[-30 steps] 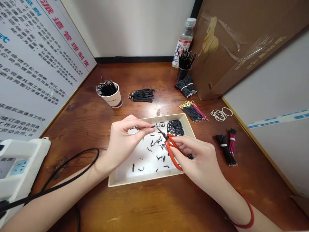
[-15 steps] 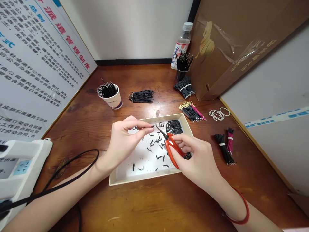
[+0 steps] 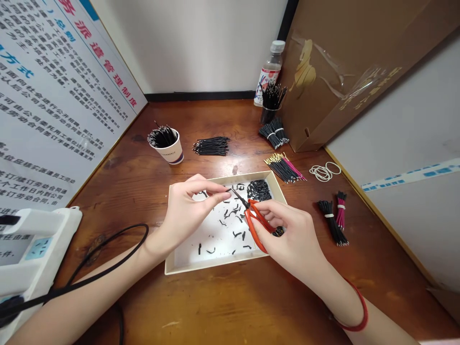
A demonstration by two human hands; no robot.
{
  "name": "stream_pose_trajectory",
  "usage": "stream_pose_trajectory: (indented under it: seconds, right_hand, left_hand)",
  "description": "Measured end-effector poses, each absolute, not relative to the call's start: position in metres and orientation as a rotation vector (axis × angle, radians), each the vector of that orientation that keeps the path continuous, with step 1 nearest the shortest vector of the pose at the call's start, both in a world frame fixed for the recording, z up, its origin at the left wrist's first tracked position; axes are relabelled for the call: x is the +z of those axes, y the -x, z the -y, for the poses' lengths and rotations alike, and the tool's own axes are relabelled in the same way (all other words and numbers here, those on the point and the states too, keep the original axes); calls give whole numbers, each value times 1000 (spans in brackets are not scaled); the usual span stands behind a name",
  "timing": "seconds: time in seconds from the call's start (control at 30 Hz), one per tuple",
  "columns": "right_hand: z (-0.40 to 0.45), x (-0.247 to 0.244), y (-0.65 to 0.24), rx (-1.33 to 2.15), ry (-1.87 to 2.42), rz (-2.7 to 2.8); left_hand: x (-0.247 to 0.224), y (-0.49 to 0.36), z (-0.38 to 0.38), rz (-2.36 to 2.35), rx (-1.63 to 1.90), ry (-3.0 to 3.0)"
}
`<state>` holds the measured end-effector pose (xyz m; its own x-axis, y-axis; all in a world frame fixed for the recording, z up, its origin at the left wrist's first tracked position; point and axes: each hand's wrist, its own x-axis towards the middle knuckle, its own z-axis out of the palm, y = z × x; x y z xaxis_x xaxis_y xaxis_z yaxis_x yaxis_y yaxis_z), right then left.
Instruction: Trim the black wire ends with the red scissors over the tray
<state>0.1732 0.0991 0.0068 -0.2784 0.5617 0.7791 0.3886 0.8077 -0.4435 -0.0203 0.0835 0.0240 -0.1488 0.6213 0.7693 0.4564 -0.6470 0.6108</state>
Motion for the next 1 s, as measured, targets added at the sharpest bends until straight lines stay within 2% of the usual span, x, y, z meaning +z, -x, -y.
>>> stream_pose_trajectory:
  seconds: [1.0]
  right_hand:
    - [-96,9,-173,232,745,1903]
  left_hand:
    - [25,21,-84,-1263,1888,-1994]
